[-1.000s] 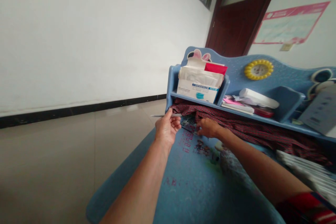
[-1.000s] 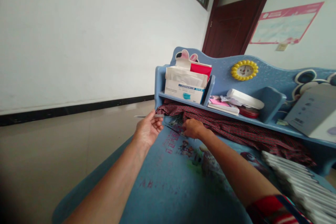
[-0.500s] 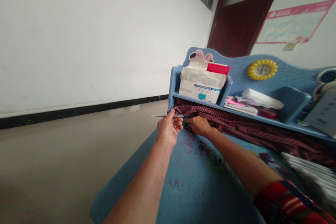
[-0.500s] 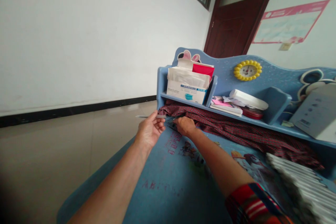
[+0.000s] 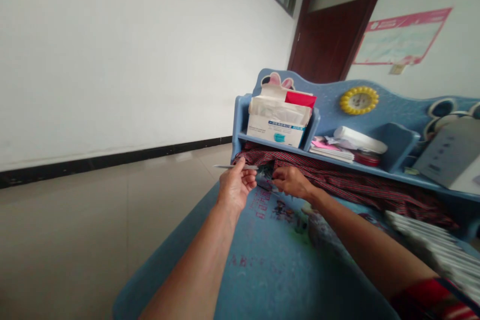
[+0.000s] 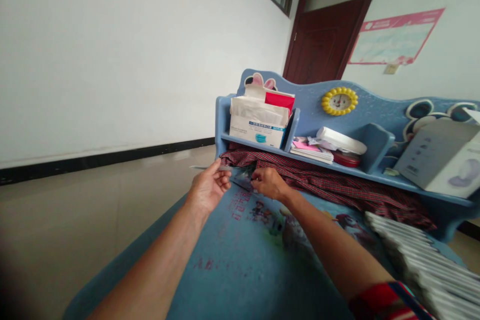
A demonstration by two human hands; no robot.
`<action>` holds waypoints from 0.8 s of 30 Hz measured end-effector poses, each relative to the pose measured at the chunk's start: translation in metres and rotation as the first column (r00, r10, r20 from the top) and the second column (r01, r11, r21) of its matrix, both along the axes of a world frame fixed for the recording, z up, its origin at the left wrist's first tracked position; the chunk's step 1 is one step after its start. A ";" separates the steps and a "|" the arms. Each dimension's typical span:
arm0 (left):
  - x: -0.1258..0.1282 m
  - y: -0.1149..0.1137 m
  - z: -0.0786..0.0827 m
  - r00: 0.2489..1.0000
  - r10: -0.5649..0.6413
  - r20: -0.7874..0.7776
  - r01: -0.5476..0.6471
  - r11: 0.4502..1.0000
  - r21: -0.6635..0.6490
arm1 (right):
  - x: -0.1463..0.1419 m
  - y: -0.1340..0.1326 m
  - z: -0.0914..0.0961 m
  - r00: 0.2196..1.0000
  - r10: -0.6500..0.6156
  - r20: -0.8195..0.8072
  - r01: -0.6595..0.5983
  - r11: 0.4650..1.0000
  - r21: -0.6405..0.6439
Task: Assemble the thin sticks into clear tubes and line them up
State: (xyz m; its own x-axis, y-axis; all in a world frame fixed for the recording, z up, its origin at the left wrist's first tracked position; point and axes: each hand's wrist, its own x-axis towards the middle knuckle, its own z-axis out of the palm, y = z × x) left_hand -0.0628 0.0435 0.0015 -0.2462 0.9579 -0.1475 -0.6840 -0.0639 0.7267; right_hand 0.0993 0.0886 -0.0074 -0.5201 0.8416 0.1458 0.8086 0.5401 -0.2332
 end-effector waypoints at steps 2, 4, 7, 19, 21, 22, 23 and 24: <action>0.004 -0.001 -0.001 0.998 -0.065 -0.013 0.065 0.998 0.007 | 0.019 -0.018 -0.001 0.971 -0.029 -0.237 -0.005 0.990 -0.142; 0.011 -0.004 -0.001 0.987 -0.155 -0.028 0.155 0.988 0.003 | 0.035 -0.038 -0.002 0.863 -0.099 -0.496 -0.062 0.952 -0.298; 0.029 -0.010 -0.003 0.946 -0.318 -0.061 0.316 0.948 -0.035 | 0.051 -0.072 -0.004 0.718 -0.189 -0.670 -0.140 0.904 -0.405; 0.083 -0.038 -0.013 0.747 -0.614 -0.256 0.611 0.785 -0.099 | 0.083 -0.127 -0.018 0.533 -0.350 -0.770 -0.072 0.888 -0.454; 0.084 -0.038 -0.015 0.736 -0.618 -0.276 0.615 0.781 -0.106 | 0.085 -0.127 -0.019 0.540 -0.356 -0.763 -0.069 0.885 -0.461; 0.084 -0.038 -0.015 0.728 -0.623 -0.284 0.622 0.776 -0.108 | 0.086 -0.127 -0.020 0.546 -0.355 -0.759 -0.072 0.883 -0.464; 0.085 -0.038 -0.016 0.719 -0.632 -0.290 0.631 0.768 -0.109 | 0.086 -0.126 -0.020 0.553 -0.352 -0.755 -0.076 0.881 -0.467; 0.085 -0.038 -0.017 0.710 -0.640 -0.295 0.640 0.760 -0.109 | 0.086 -0.126 -0.020 0.563 -0.348 -0.750 -0.083 0.879 -0.470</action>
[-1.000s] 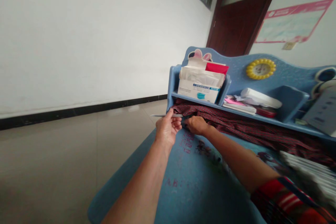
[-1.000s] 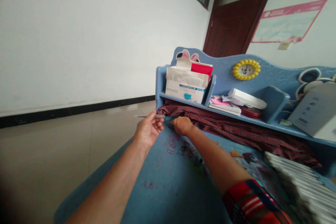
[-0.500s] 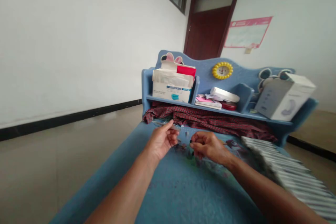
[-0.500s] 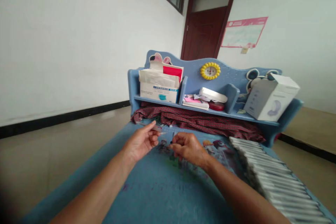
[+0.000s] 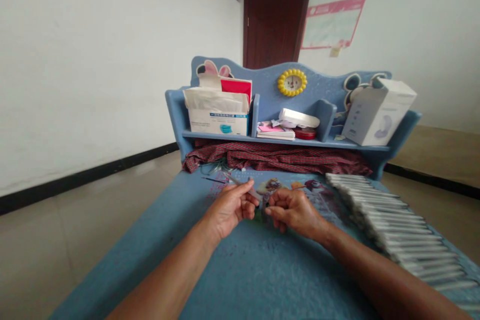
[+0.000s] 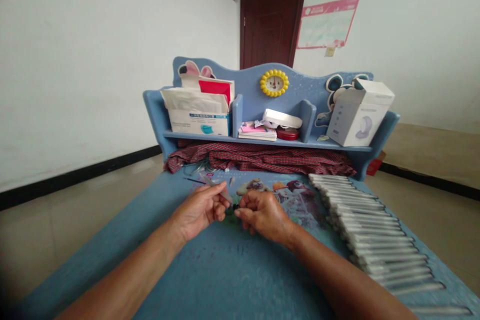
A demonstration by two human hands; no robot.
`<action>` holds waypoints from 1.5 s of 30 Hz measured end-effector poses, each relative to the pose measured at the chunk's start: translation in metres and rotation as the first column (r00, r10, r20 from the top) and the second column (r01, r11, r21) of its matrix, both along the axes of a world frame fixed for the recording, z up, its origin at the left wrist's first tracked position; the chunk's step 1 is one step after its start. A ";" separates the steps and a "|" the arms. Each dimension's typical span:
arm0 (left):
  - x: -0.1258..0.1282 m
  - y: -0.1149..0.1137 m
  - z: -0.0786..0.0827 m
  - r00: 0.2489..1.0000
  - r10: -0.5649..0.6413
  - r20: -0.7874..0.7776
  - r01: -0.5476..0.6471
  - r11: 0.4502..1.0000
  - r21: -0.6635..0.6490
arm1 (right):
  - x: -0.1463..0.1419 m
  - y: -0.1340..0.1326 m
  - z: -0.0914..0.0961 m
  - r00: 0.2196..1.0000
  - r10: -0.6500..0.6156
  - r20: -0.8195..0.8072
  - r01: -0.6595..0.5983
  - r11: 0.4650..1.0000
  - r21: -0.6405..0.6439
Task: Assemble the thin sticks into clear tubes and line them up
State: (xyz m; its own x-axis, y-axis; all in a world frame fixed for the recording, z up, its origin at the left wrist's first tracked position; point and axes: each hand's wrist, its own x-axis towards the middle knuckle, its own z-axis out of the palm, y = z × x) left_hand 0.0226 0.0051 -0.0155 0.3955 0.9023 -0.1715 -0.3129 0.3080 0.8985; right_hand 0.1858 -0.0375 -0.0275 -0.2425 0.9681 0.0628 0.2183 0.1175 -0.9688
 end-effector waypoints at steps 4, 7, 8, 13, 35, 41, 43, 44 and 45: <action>0.002 0.000 -0.002 0.999 -0.032 -0.018 0.032 0.999 0.006 | 0.002 0.000 0.000 0.999 0.044 0.017 -0.044 0.999 -0.019; 0.004 -0.001 -0.004 0.998 -0.046 -0.042 0.048 0.998 0.029 | 0.002 -0.001 0.000 0.999 0.051 0.021 -0.050 0.999 -0.022; 0.004 -0.001 -0.005 0.998 -0.050 -0.049 0.052 0.998 0.037 | 0.002 -0.002 0.000 0.998 0.053 0.024 -0.053 0.998 -0.018; 0.006 -0.004 -0.004 0.996 -0.053 -0.076 0.057 0.997 0.052 | 0.002 -0.004 0.000 0.997 0.058 0.046 -0.057 0.998 -0.025; 0.006 -0.002 -0.008 0.981 -0.068 -0.183 0.087 0.991 0.100 | 0.008 -0.004 -0.006 0.984 0.124 0.127 -0.136 0.987 0.091; 0.007 -0.001 -0.011 0.981 -0.072 -0.182 0.089 0.992 0.091 | 0.011 -0.004 -0.010 0.971 0.162 0.174 -0.183 0.977 0.109; 0.007 -0.001 -0.011 0.981 -0.073 -0.179 0.091 0.991 0.097 | 0.011 -0.004 -0.009 0.972 0.174 0.158 -0.190 0.978 0.091; 0.007 -0.001 -0.011 0.982 -0.070 -0.178 0.089 0.991 0.104 | 0.011 -0.004 -0.009 0.974 0.177 0.144 -0.190 0.979 0.079; 0.006 -0.001 -0.011 0.982 -0.067 -0.175 0.087 0.990 0.111 | 0.011 -0.003 -0.008 0.975 0.179 0.129 -0.189 0.980 0.064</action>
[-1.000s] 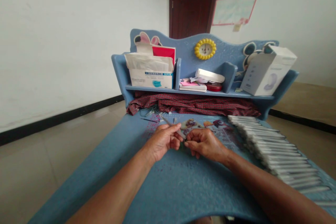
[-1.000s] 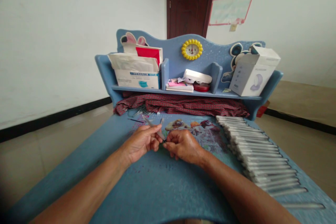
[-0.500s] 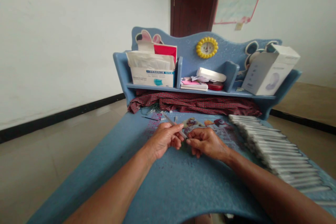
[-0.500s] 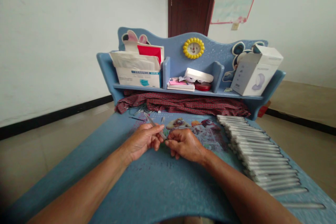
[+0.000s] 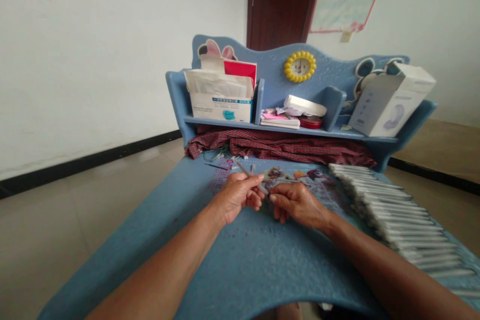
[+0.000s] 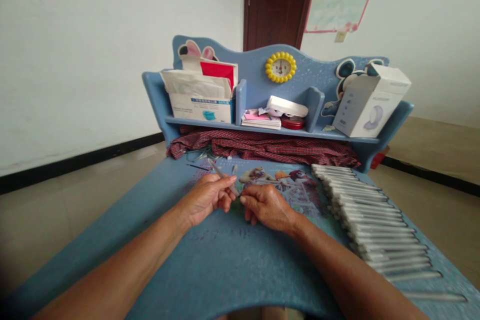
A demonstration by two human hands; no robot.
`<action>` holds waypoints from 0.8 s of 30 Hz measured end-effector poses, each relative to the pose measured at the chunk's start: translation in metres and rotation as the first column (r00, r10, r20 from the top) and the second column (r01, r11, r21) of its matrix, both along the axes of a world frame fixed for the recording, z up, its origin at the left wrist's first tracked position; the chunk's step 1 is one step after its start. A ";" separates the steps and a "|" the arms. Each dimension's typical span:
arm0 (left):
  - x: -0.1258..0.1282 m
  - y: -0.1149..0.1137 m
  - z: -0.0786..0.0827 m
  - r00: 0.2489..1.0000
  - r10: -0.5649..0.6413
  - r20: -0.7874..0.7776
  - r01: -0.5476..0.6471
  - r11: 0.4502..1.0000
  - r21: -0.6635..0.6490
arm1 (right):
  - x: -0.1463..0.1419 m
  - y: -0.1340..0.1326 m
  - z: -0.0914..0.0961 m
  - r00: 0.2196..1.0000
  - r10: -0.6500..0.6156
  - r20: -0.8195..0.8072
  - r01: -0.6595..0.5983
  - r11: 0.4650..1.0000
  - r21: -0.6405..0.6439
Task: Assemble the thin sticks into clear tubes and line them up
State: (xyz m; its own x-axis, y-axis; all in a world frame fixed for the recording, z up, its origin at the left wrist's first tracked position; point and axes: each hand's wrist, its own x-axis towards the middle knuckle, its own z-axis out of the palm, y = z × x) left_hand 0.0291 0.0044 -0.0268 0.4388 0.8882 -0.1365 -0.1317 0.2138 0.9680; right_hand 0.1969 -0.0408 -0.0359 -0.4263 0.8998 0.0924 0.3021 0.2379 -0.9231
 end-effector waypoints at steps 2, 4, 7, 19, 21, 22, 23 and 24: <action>0.000 0.000 0.000 1.000 0.000 0.008 0.000 1.000 0.012 | 0.000 0.001 0.001 1.000 -0.003 -0.021 0.002 0.999 -0.032; 0.000 -0.001 0.000 1.000 -0.001 0.013 0.001 1.000 0.021 | -0.001 0.001 0.001 0.999 -0.008 -0.034 0.006 0.999 -0.048; 0.000 -0.002 0.001 1.000 -0.004 0.015 0.003 1.000 0.022 | -0.002 0.001 0.001 0.999 -0.018 -0.047 0.015 0.998 -0.062; 0.001 -0.003 0.002 0.997 0.068 0.039 -0.068 0.998 -0.005 | -0.011 0.000 -0.007 0.982 -0.188 0.033 0.182 0.976 0.119; 0.002 -0.004 0.003 0.996 0.088 0.033 -0.087 0.996 -0.018 | -0.012 -0.002 -0.008 0.958 -0.272 0.087 0.244 0.938 0.245; 0.003 -0.004 0.004 0.995 0.094 0.034 -0.093 0.995 -0.025 | -0.013 -0.003 -0.009 0.946 -0.305 0.107 0.262 0.918 0.296; 0.003 -0.005 0.004 0.994 0.100 0.037 -0.099 0.995 -0.029 | -0.013 -0.004 -0.009 0.936 -0.328 0.127 0.271 0.902 0.335; 0.004 -0.005 0.004 0.994 0.104 0.042 -0.103 0.994 -0.032 | -0.014 -0.004 -0.009 0.927 -0.344 0.148 0.272 0.890 0.366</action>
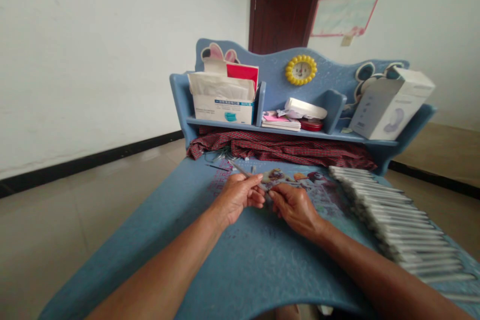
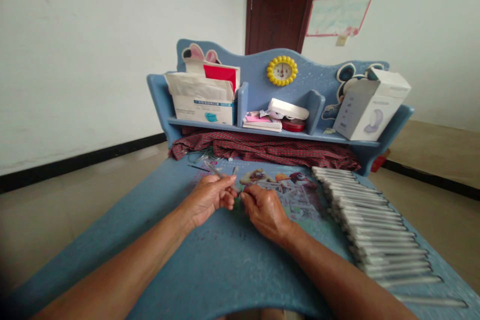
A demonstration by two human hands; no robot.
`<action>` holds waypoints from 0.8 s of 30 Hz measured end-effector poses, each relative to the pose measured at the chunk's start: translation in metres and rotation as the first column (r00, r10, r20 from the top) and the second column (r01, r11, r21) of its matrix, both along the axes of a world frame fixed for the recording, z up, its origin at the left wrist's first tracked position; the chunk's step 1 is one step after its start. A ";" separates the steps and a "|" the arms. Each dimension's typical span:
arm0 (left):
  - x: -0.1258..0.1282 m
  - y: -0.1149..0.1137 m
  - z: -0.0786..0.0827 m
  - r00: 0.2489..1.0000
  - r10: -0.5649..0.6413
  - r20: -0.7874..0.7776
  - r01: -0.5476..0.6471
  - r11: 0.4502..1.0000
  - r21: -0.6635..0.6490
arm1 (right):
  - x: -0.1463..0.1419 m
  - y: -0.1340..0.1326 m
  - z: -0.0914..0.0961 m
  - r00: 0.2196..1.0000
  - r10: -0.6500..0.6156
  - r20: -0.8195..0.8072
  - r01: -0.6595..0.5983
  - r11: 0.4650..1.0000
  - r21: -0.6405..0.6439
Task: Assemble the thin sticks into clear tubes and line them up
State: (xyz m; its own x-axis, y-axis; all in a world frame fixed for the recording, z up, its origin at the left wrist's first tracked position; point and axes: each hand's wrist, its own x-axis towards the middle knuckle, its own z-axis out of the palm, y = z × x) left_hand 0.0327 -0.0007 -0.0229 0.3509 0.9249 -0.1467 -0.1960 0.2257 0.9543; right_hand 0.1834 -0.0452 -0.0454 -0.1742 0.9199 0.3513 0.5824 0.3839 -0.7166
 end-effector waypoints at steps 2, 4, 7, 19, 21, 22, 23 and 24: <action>0.000 0.000 0.000 1.000 0.006 0.003 -0.006 1.000 -0.001 | 0.000 -0.001 0.000 0.998 -0.020 0.068 0.017 0.999 0.039; 0.000 0.000 -0.001 1.000 0.006 0.000 -0.006 1.000 0.000 | 0.001 -0.001 0.000 0.992 -0.031 0.123 0.023 0.998 0.066; 0.000 0.000 -0.002 1.000 -0.011 0.010 0.011 1.000 0.002 | 0.001 0.000 0.001 0.994 -0.010 0.108 0.005 0.999 0.051; -0.001 -0.001 0.000 0.996 -0.053 0.072 0.054 0.999 -0.010 | -0.002 0.003 0.008 0.906 0.047 -0.420 -0.230 0.889 -0.397; -0.001 -0.001 0.001 0.997 -0.044 0.071 0.044 0.999 -0.007 | -0.001 0.004 0.006 0.930 0.031 -0.367 -0.158 0.934 -0.320; -0.001 -0.002 0.001 0.997 -0.046 0.067 0.046 0.999 -0.003 | -0.001 0.004 0.004 0.936 0.024 -0.352 -0.132 0.949 -0.287; -0.001 -0.002 0.001 0.997 -0.051 0.064 0.051 0.999 0.002 | -0.002 0.004 0.003 0.940 0.026 -0.340 -0.123 0.956 -0.265; -0.001 -0.002 0.000 0.997 -0.056 0.062 0.056 0.998 0.005 | -0.002 0.003 0.003 0.944 0.035 -0.327 -0.125 0.958 -0.257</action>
State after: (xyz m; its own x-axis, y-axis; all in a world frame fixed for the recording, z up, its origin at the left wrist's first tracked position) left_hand 0.0314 -0.0026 -0.0224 0.4102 0.9041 -0.1197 -0.2423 0.2346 0.9414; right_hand 0.1817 -0.0417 -0.0427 -0.1724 0.9750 0.1400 0.2840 0.1853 -0.9408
